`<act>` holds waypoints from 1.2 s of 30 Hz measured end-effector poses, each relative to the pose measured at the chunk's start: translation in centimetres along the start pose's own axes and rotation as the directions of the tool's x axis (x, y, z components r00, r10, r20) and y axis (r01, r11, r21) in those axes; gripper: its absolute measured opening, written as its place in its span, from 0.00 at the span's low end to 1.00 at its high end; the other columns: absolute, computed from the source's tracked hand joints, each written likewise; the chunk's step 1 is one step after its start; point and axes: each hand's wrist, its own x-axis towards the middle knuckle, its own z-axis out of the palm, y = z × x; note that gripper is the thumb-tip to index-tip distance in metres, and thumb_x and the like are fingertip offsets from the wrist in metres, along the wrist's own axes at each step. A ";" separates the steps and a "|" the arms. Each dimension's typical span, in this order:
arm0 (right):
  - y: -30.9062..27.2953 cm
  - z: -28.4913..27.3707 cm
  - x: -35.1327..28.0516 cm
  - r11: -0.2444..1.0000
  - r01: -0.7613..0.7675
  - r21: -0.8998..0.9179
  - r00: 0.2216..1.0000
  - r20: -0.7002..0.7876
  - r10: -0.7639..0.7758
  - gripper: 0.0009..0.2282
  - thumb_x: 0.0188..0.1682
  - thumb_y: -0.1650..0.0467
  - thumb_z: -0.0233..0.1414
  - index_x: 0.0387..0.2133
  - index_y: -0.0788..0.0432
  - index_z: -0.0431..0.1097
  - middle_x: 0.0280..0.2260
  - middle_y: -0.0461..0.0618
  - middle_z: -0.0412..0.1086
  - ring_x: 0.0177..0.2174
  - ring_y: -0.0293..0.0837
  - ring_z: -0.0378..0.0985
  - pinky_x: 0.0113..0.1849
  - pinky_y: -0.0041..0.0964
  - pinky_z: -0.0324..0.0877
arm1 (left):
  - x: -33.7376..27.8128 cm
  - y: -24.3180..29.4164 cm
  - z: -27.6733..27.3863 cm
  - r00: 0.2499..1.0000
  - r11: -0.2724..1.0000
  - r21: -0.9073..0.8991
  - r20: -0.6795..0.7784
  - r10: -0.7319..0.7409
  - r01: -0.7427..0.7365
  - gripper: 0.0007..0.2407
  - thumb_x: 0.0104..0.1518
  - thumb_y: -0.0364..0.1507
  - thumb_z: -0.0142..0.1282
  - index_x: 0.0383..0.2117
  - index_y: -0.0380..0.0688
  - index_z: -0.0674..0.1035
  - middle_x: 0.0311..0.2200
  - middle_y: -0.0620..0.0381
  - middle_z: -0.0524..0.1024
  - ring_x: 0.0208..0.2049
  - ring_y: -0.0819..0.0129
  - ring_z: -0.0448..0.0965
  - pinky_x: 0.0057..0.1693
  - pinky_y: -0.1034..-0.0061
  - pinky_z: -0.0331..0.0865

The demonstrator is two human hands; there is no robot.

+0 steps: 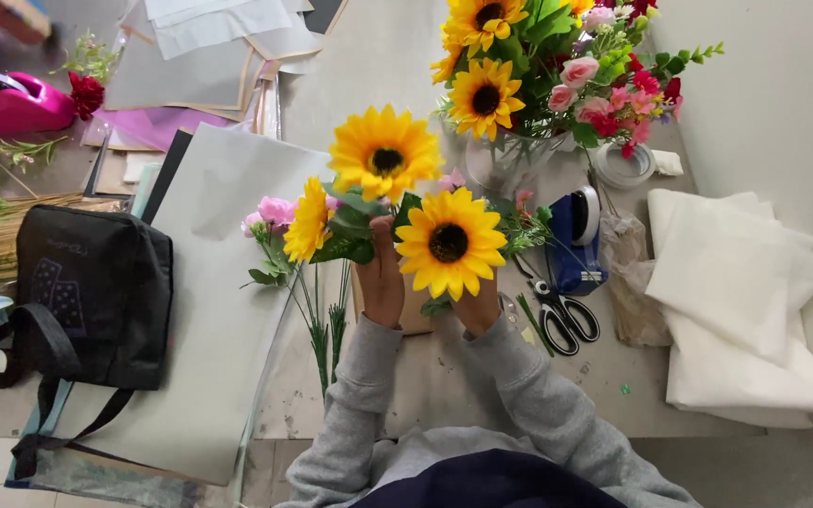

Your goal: The person arranges artificial flowers on a table, using pruning shears to trim the stems of various flowers including sunflowers, pink roses, and purple blooms. They repeatedly cut the stems and place the flowers into a vase, adjusting the arrangement throughout the process.

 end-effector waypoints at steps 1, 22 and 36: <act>0.1 -0.6 -0.1 1.000 0.003 0.005 1.000 -0.004 -0.003 0.12 0.39 0.75 0.57 0.38 0.58 0.70 0.35 0.56 0.72 0.36 0.47 0.76 0.34 0.36 0.72 | -0.2 -1.1 -0.6 0.991 0.947 -0.296 0.079 -0.108 0.127 0.11 0.64 0.31 0.38 0.42 0.39 0.73 0.39 0.52 0.72 0.41 0.65 0.74 0.47 0.66 0.73; -5.0 8.1 1.1 0.991 0.046 0.125 0.997 -0.074 -0.037 0.11 0.39 0.76 0.57 0.37 0.60 0.70 0.37 0.55 0.71 0.37 0.44 0.74 0.36 0.34 0.69 | -2.2 2.9 0.3 0.979 0.945 -0.274 0.145 -0.142 0.178 0.08 0.62 0.27 0.41 0.42 0.39 0.72 0.36 0.56 0.74 0.41 0.73 0.73 0.48 0.84 0.68; -5.0 9.7 2.7 0.977 0.088 0.192 0.990 -0.127 -0.064 0.11 0.39 0.77 0.58 0.36 0.61 0.70 0.38 0.54 0.71 0.38 0.42 0.72 0.37 0.34 0.68 | -2.1 3.0 -0.4 0.992 0.996 0.010 0.094 -0.085 0.084 0.06 0.59 0.29 0.47 0.36 0.42 0.75 0.32 0.52 0.76 0.37 0.65 0.76 0.45 0.76 0.71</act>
